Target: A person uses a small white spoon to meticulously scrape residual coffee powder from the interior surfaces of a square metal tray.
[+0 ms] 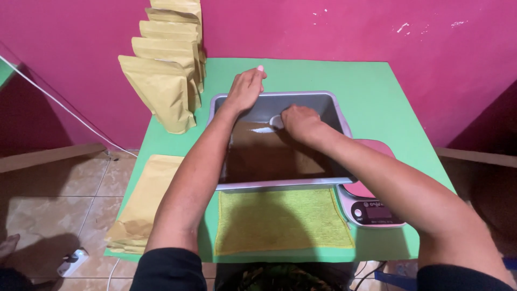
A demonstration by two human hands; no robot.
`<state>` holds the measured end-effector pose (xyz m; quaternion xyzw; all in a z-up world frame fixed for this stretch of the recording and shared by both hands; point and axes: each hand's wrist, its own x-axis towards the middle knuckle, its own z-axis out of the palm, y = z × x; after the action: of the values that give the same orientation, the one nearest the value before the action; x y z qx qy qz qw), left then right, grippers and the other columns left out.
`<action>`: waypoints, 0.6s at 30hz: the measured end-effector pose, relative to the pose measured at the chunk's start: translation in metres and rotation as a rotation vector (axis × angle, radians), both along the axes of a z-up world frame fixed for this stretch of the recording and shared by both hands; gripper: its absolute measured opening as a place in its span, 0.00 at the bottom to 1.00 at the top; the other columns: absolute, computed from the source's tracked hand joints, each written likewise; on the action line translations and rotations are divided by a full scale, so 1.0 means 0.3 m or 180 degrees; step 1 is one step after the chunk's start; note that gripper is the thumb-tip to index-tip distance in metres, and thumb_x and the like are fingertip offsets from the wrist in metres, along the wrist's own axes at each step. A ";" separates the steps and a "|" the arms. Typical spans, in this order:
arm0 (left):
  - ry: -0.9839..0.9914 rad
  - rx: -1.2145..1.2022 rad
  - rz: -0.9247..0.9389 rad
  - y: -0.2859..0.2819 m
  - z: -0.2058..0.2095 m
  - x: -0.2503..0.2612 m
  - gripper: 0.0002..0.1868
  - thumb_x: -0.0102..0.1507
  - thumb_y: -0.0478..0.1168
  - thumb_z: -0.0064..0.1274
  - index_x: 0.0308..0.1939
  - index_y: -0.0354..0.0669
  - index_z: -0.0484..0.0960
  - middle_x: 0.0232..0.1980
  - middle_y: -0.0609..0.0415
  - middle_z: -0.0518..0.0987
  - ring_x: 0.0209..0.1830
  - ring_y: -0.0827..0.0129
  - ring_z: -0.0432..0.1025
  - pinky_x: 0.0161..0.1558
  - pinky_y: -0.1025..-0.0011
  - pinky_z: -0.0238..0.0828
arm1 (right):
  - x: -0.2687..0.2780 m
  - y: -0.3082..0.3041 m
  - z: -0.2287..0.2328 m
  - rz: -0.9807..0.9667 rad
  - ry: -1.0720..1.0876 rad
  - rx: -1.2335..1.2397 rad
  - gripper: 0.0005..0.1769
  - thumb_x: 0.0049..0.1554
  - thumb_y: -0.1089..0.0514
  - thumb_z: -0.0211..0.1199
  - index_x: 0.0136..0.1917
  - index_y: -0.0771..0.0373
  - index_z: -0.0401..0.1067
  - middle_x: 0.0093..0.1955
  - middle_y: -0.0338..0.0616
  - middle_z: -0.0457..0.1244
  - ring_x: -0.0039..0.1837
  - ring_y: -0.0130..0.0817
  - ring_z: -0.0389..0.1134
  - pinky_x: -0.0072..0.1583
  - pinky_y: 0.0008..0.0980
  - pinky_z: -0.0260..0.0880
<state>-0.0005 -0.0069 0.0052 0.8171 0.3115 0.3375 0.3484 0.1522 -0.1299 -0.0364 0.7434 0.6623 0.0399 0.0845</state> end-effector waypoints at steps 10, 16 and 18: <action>-0.0314 -0.0066 0.0095 0.032 -0.006 0.001 0.28 0.72 0.52 0.30 0.47 0.39 0.84 0.33 0.46 0.82 0.42 0.52 0.77 0.52 0.53 0.73 | -0.160 -0.075 0.074 0.0163 0.0830 0.0011 0.18 0.61 0.66 0.48 0.47 0.70 0.81 0.50 0.61 0.72 0.56 0.60 0.75 0.53 0.57 0.77; -0.0459 -0.0217 0.0036 0.049 -0.033 0.006 0.27 0.72 0.50 0.29 0.47 0.38 0.84 0.30 0.46 0.82 0.36 0.58 0.78 0.46 0.59 0.77 | -0.180 -0.030 0.050 0.0833 0.1364 0.0564 0.15 0.58 0.68 0.51 0.47 0.73 0.79 0.49 0.69 0.69 0.57 0.67 0.72 0.55 0.60 0.75; -0.0548 -0.0234 0.0032 0.065 -0.041 0.011 0.28 0.73 0.52 0.30 0.47 0.38 0.85 0.30 0.46 0.82 0.35 0.60 0.79 0.44 0.62 0.79 | -0.185 0.091 -0.031 0.0110 0.1454 0.0193 0.10 0.55 0.61 0.60 0.38 0.55 0.83 0.49 0.50 0.69 0.53 0.56 0.74 0.53 0.55 0.77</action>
<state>0.0027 0.0125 -0.0072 0.7702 0.2967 0.3965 0.4019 0.0968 -0.1025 -0.0458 0.7239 0.6753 -0.1081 -0.0908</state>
